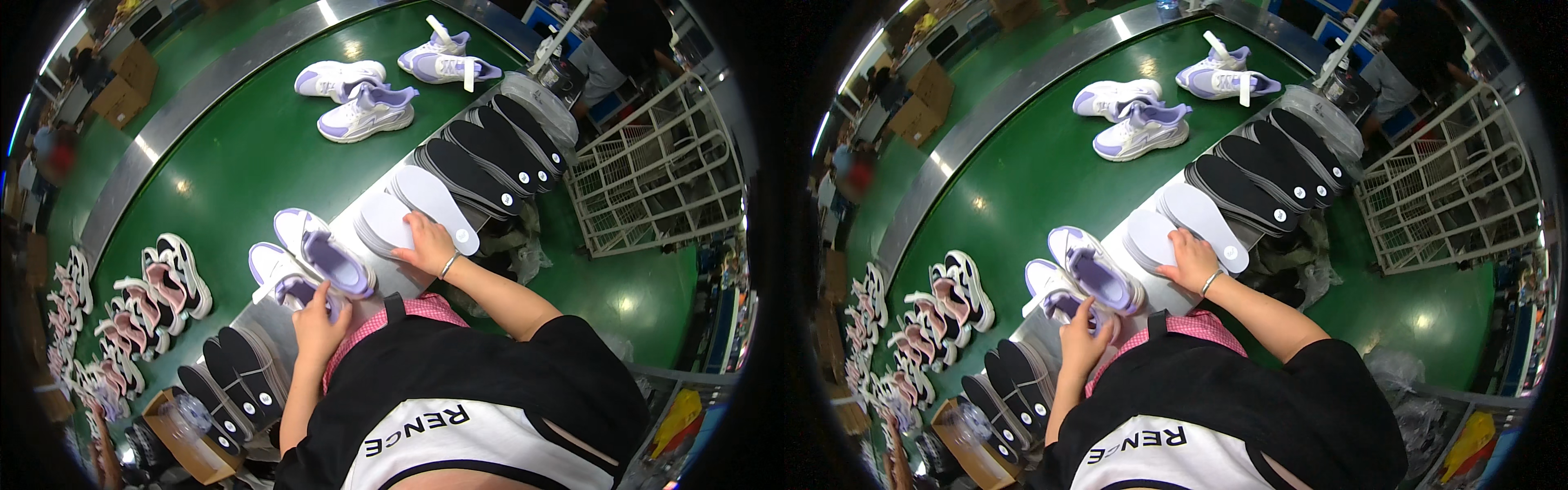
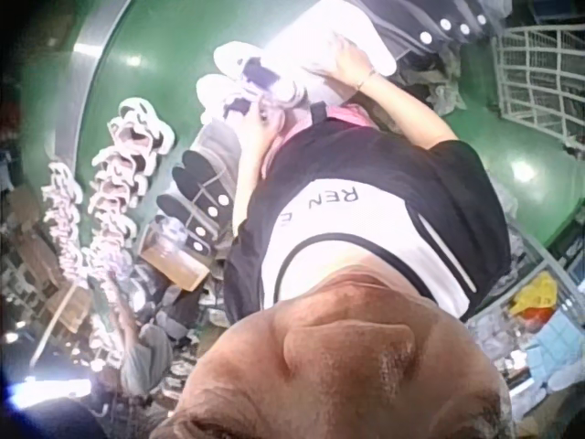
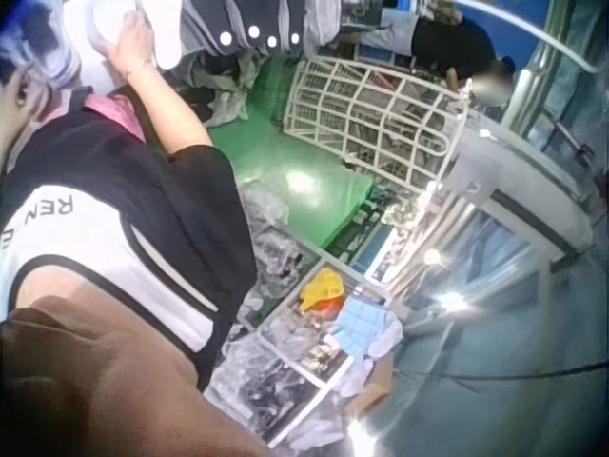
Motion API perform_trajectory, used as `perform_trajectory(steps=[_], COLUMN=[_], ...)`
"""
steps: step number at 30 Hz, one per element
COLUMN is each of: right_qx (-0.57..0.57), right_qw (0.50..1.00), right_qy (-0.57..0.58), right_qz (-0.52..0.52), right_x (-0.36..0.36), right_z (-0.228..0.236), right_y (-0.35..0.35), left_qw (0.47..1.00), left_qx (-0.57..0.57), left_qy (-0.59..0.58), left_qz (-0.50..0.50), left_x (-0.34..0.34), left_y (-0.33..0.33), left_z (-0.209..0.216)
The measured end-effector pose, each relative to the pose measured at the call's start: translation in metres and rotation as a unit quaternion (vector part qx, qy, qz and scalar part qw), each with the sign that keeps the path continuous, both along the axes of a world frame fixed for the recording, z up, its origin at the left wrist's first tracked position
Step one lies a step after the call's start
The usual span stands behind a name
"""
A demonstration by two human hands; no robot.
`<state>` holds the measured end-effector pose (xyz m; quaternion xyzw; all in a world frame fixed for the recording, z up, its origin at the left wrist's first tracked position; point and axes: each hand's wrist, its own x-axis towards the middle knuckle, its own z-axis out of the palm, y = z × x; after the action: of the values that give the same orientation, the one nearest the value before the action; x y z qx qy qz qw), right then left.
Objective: The person takes white insoles from a storage shelf and inserts them into various shoes, including black and purple sneakers, on a green conveyor belt.
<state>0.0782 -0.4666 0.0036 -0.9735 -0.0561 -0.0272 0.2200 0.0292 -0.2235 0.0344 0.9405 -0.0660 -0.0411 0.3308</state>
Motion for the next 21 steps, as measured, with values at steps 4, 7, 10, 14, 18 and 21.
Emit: perform_trajectory(steps=[4,7,10,14,18,21], right_qx=[0.029,0.133,0.165,-0.131,-0.306,-0.323], right_qw=[0.999,0.984,0.965,0.9,0.825,0.841], right_qy=[-0.024,-0.103,-0.053,0.005,0.07,0.089], right_qz=[0.0,0.051,0.198,0.415,0.469,0.426], right_x=[0.003,-0.002,-0.015,-0.021,-0.023,-0.016], right_z=[0.02,0.054,0.094,0.107,0.094,0.056], right_y=[0.014,0.019,0.056,0.109,0.154,0.182], left_qw=[0.971,0.964,0.966,0.974,0.952,0.925], left_qx=[-0.114,-0.102,-0.156,-0.085,-0.163,-0.231], left_qy=[-0.052,-0.147,-0.193,-0.132,-0.036,-0.019], left_qz=[0.203,0.196,0.075,0.164,0.255,0.301], left_x=[-0.026,-0.004,0.018,0.035,0.038,0.036], left_y=[0.052,0.064,0.059,0.062,0.063,0.06], left_z=[-0.021,-0.037,-0.026,-0.033,-0.037,-0.043])
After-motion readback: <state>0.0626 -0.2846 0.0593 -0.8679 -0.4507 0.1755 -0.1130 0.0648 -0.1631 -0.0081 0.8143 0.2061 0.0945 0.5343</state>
